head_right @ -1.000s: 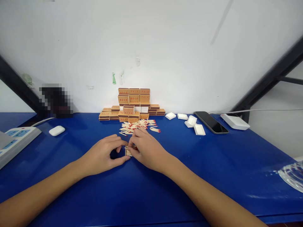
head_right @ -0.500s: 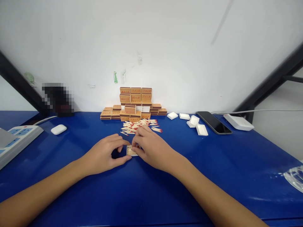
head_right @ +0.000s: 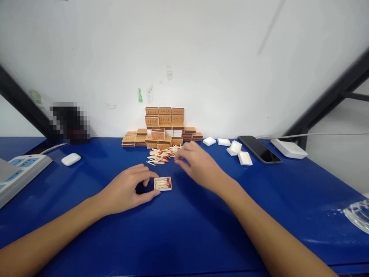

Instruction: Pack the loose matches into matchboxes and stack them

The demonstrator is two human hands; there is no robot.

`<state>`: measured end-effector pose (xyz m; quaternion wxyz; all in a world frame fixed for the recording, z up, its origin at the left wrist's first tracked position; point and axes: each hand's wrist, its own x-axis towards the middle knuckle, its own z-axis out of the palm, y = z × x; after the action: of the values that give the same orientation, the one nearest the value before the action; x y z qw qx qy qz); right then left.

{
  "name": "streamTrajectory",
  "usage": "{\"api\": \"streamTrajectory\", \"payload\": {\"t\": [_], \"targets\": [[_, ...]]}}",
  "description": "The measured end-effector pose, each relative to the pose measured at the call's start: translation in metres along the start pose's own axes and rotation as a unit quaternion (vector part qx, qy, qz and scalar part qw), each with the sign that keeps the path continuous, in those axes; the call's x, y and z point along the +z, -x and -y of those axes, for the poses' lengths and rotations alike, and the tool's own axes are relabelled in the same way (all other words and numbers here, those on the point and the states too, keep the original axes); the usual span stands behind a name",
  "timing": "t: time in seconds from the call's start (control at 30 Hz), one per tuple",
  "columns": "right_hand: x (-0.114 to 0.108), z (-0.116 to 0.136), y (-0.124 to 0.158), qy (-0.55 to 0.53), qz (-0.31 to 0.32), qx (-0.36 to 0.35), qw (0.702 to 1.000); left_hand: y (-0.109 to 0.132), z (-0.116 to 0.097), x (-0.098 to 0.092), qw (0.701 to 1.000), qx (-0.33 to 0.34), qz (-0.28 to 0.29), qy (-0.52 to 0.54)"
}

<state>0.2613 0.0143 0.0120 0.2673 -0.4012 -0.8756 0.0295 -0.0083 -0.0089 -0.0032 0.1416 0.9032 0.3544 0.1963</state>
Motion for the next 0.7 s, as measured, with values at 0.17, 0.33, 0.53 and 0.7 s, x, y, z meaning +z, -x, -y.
{"api": "streamTrajectory", "payload": {"t": [0.17, 0.33, 0.53, 0.7], "targets": [[-0.005, -0.048, 0.006, 0.051, 0.050, 0.108, 0.992, 0.001, 0.000, 0.000, 1.000, 0.000, 0.009, -0.006], [0.000, -0.057, 0.004, 0.030, 0.089, 0.138, 0.986, 0.002, 0.000, -0.001, 1.000, 0.003, 0.010, -0.005], [-0.001, -0.052, 0.005, 0.006, 0.123, 0.126, 0.984, 0.002, -0.001, -0.002, 1.000, 0.006, 0.006, -0.005], [-0.002, -0.048, 0.008, -0.002, 0.145, 0.127, 0.981, 0.002, -0.001, -0.002, 1.000, 0.009, 0.004, -0.004]]}}
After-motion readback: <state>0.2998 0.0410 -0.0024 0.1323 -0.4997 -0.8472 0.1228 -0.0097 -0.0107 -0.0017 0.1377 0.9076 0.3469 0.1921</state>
